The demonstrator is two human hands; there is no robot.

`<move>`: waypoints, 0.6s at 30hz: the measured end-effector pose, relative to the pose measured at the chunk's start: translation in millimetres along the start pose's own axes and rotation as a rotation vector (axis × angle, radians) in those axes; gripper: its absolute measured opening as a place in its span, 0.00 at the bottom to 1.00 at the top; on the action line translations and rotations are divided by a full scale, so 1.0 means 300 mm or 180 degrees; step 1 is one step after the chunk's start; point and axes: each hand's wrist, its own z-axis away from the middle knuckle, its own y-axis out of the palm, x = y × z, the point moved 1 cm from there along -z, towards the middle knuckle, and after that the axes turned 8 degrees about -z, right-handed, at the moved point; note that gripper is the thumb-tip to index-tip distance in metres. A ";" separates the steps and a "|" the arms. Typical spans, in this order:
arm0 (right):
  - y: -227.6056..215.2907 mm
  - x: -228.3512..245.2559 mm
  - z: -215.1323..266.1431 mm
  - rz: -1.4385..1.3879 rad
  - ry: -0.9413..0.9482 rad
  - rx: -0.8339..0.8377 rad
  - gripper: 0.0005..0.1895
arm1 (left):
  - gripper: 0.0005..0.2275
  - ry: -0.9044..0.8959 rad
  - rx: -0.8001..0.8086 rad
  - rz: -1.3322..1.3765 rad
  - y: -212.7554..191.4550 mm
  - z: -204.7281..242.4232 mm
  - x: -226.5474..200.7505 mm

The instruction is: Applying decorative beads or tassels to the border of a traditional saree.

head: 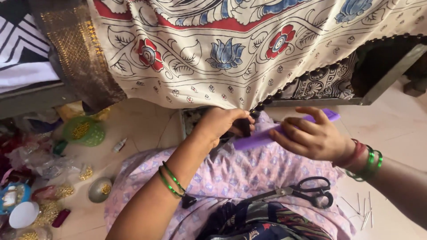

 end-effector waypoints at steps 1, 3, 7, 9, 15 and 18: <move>0.036 0.017 0.033 -0.0004 -0.0002 0.0003 0.18 | 0.10 -0.0001 -0.0001 0.0005 -0.001 0.001 0.005; 0.102 0.053 0.103 -0.0265 -0.0165 -0.0321 0.15 | 0.11 0.0215 -0.0040 -0.0040 -0.001 -0.002 0.012; 0.166 0.198 0.131 -0.1203 0.0350 0.0524 0.15 | 0.11 0.0310 -0.0170 0.0099 0.030 0.018 0.056; 0.113 0.219 0.015 -0.1975 0.1110 0.0476 0.22 | 0.14 0.1125 -0.0413 -0.0119 0.041 0.010 0.113; 0.279 0.115 -0.006 -0.4848 0.4135 -0.0821 0.22 | 0.12 0.1435 -0.0675 0.0032 0.098 0.030 0.268; 0.417 0.106 -0.011 -0.8035 0.3280 -0.2326 0.16 | 0.11 0.1579 -0.0609 0.0133 0.100 0.040 0.270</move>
